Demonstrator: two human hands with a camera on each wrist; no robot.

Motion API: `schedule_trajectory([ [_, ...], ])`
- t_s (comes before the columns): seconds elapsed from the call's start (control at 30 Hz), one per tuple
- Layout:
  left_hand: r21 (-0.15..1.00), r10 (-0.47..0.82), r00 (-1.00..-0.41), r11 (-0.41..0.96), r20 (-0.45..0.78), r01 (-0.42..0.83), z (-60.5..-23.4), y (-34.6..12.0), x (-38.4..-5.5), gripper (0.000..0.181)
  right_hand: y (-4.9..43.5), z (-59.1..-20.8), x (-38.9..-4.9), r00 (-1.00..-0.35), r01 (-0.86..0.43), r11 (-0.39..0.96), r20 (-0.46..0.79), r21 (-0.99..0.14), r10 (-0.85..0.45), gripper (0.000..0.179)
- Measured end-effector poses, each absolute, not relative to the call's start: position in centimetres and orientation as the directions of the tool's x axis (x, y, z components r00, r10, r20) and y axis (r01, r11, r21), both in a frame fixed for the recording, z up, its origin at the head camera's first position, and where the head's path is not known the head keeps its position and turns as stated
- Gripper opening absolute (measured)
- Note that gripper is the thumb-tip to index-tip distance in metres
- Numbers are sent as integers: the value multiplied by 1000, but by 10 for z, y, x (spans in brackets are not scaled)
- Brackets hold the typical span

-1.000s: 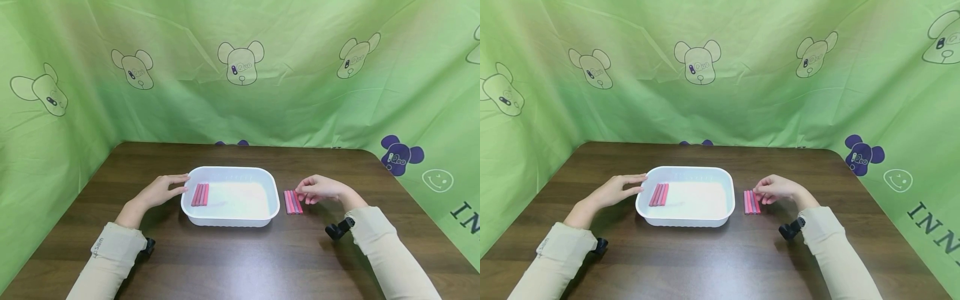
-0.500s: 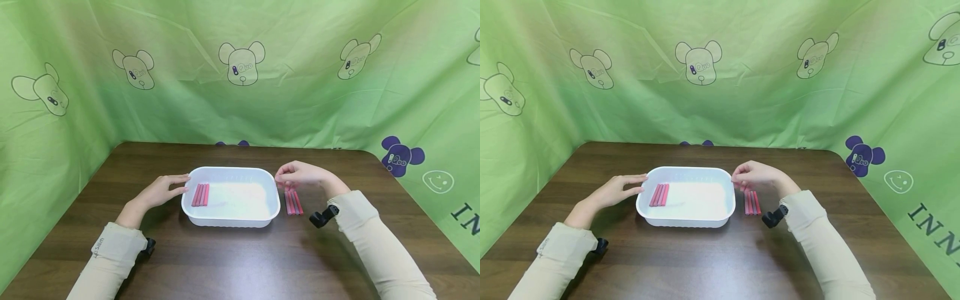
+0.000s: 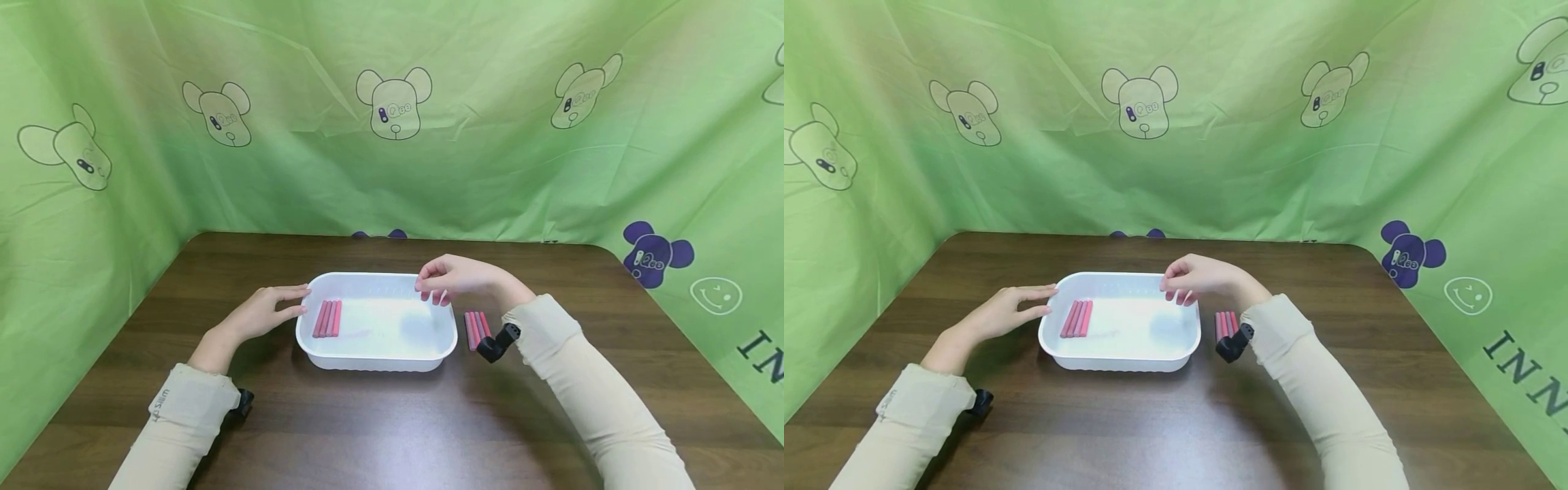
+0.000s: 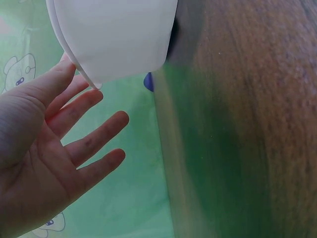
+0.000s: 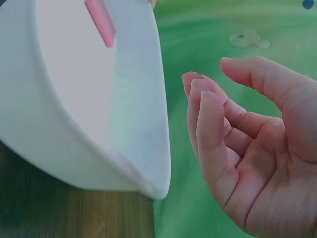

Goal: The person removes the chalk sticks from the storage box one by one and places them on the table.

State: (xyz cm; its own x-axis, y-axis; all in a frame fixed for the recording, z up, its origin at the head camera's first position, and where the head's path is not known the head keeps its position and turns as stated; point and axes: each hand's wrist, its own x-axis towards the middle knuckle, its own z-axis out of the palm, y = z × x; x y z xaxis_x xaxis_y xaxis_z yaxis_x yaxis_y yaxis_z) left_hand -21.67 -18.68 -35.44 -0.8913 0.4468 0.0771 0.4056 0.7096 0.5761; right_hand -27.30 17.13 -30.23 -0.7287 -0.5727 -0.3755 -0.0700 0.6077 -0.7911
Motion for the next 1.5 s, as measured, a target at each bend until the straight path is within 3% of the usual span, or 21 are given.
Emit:
schedule_trajectory([
  [0.4,575,452,-888,705,88,415,-353,-187,-215,45,139,-302,-284,-683,-158,639,-384,-753,-622,37],
  [1.5,572,454,-884,699,108,429,-355,-187,-217,44,70,-344,-308,-585,-110,667,-495,-737,-643,25],
])
